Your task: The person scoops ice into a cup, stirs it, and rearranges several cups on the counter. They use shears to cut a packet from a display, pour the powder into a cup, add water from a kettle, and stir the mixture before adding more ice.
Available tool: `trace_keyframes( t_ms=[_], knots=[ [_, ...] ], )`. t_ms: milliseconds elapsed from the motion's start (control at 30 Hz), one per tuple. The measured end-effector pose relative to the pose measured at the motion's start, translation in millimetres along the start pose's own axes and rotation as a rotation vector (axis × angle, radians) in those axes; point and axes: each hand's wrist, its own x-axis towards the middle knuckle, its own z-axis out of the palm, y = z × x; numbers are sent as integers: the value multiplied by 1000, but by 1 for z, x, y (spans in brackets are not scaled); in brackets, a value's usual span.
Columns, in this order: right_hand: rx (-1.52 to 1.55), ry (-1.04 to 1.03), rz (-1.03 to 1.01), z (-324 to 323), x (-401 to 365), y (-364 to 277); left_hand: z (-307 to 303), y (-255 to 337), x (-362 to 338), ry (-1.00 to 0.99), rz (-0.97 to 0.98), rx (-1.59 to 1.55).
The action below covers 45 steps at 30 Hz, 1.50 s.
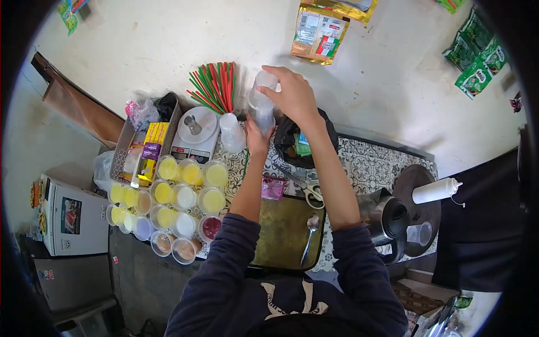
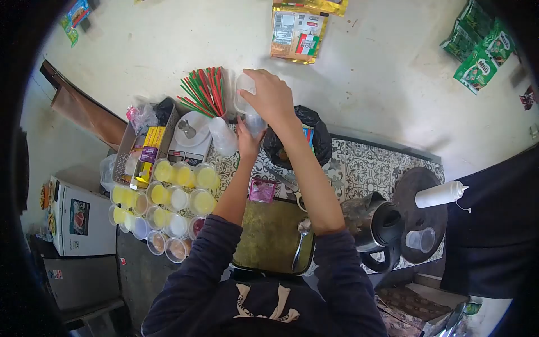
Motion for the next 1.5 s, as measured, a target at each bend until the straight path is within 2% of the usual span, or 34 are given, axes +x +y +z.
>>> trace_keyframes(
  t_ms=[100, 167, 200, 267, 333, 400, 433, 500, 533, 600, 667, 733, 767, 800, 867, 933, 967, 1000, 1033, 1067, 1133, 1200, 1267, 1300, 1333, 1400, 1467, 1500],
  knots=[
    [94, 1, 93, -34, -17, -23, 0, 2, -7, 44, -18, -13],
    [236, 206, 103, -50, -37, -32, -7, 8, -16, 58, 44, -41],
    [240, 208, 99, -53, -51, -32, -12, 10, -21, 72, 105, -70],
    [511, 404, 168, -50, -89, -26, -25, 8, -43, 54, 145, -91],
    [822, 459, 221, -32, -138, -18, -42, 15, -75, 27, 171, -117],
    [918, 482, 285, -5, -197, -5, -74, 48, -111, 3, -13, -679],
    [955, 432, 323, 3, -223, -9, -83, 52, -132, 0, -25, -675],
    [993, 371, 370, 19, -276, -13, -99, 58, -175, -278, -99, -1047],
    [886, 324, 373, 31, -299, -10, -105, 59, -189, -418, -125, -1231],
    [783, 277, 381, 43, -327, -11, -114, 53, -210, -473, -129, -1117],
    [809, 92, 417, 51, -345, -16, -124, 47, -222, -543, -131, -1000],
    [848, 114, 408, 50, -347, -23, -133, 43, -229, -488, -250, -921],
    [860, 98, 469, 49, -347, -22, -135, 38, -230, -494, -248, -916],
    [873, 82, 530, 48, -345, -21, -136, 29, -229, -478, -183, -823],
    [793, 108, 505, 49, -329, -13, -140, 24, -222, -463, -114, -725],
    [527, -28, 337, 46, -311, -1, -141, 29, -219, -434, -76, -805],
    [523, -28, 335, 47, -300, 4, -142, 31, -217, -422, 27, -715],
    [293, -29, 154, 48, -288, 10, -144, 29, -217, -417, 31, -719],
    [62, -30, -26, 50, -276, 16, -146, 26, -217, -457, 117, -614],
    [60, -32, -30, 53, -267, 24, -146, 22, -218, -498, 197, -506],
    [-43, -260, -149, 60, -262, 37, -146, 16, -225, -565, 158, -508],
    [-22, -258, -125, 68, -257, 45, -142, 12, -226, -627, 127, -509],
    [96, -201, -103, 75, -256, 54, -139, 8, -225, -651, 135, -488],
    [170, -98, -63, 75, -253, 50, -142, 11, -224, -651, 133, -491],
    [167, -100, -63, 73, -252, 46, -144, 14, -222, -700, 114, -475],
    [321, -20, 176, 68, -250, 40, -149, 19, -219, -747, 98, -462],
    [321, 24, 246, 60, -252, 36, -154, 20, -221, -534, 256, -651],
    [325, 71, 314, 55, -252, 33, -154, 12, -222, -548, 175, -793]
  ],
)
